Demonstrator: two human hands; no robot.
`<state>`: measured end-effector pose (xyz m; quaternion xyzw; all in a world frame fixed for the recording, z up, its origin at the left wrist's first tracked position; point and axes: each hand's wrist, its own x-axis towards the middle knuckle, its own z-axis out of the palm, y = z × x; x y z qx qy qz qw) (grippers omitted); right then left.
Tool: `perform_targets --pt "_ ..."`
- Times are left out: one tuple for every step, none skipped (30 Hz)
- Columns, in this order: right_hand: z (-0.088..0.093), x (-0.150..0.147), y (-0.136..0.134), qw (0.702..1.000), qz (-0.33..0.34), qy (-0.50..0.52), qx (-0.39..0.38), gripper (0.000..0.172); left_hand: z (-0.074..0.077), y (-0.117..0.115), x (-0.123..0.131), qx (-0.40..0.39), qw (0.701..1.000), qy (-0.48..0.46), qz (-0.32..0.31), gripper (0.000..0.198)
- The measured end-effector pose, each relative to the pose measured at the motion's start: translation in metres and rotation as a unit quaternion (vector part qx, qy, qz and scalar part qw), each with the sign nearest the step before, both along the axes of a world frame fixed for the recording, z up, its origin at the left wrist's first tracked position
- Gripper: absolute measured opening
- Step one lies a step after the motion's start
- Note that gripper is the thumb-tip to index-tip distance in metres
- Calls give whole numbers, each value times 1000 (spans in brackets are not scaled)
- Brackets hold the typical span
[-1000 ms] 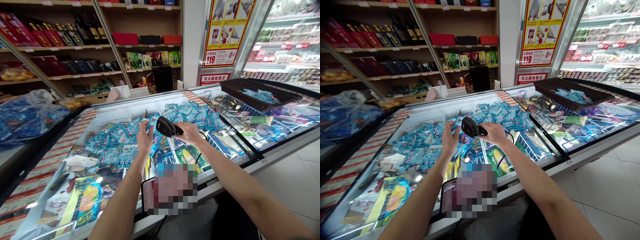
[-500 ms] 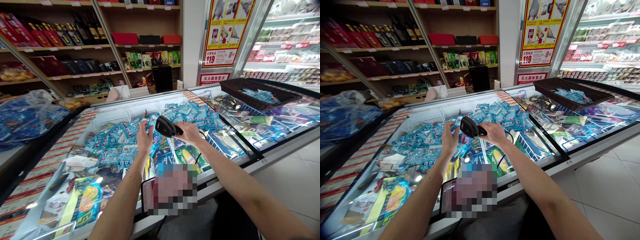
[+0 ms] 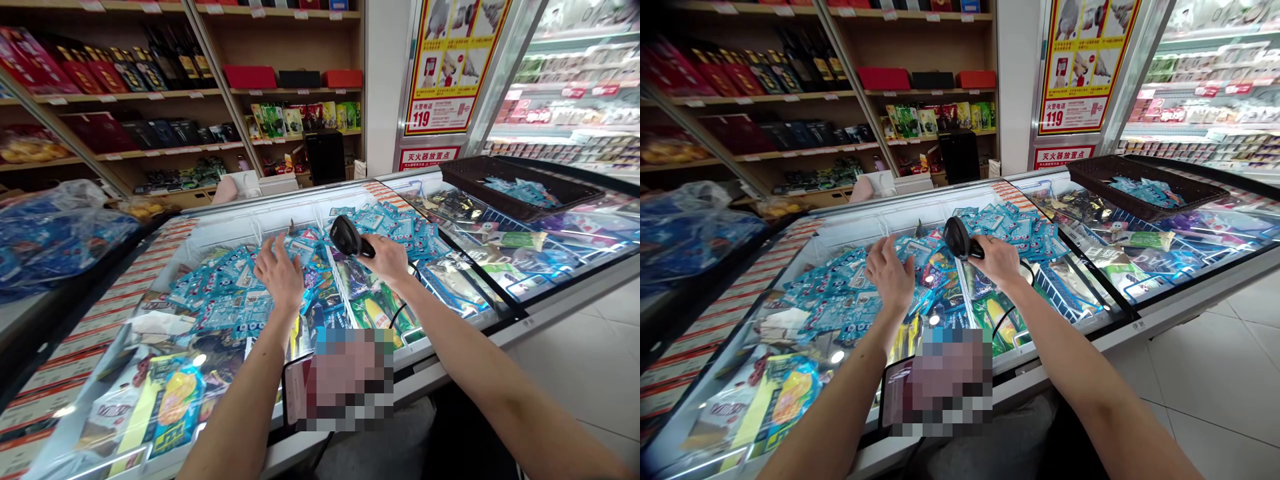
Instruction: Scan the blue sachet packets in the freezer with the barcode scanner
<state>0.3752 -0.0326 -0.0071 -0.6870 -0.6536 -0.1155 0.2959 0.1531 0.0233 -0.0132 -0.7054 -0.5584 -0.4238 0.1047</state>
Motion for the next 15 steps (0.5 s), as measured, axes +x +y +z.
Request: perform_targets --pt "1 2 1 1000 -20 7 -1 41 1 -1 1 -1 999 32 -27 47" --pt "1 4 1 999 -38 14 -1 40 1 -1 3 -6 995 71 -67 43" --pt "2 6 2 998 -53 20 0 40 0 -1 4 -15 987 112 -111 39" --pt "2 8 2 998 -65 25 2 39 -2 0 5 -27 977 150 -151 35" --pt "3 9 3 997 -75 28 3 38 -4 1 6 -38 967 180 -177 33" --pt "3 10 3 996 -81 30 3 37 -6 3 7 -47 961 198 -187 33" --pt "3 10 3 996 -84 32 1 37 -9 5 8 -55 960 205 -182 34" --pt "4 10 3 996 -86 33 -3 38 -11 7 8 -59 963 204 -167 35" --pt "4 10 3 996 -87 33 -9 38 -13 9 7 -63 967 200 -146 36" --pt "4 10 3 995 -88 33 -16 38 -14 11 6 -67 970 196 -125 37" --pt "5 10 3 995 -91 34 -23 38 -16 13 5 -70 973 193 -108 38" --pt "5 10 3 994 -94 35 -30 38 -16 14 3 -74 974 191 -94 38" --pt "6 10 3 994 -98 36 -38 38 -17 16 1 -76 975 189 -83 38" --pt "6 11 3 993 -102 38 -44 37 -17 18 -1 -77 976 190 -74 39" --pt "7 11 3 992 -106 40 -49 37 -17 19 -4 -77 976 191 -67 39"
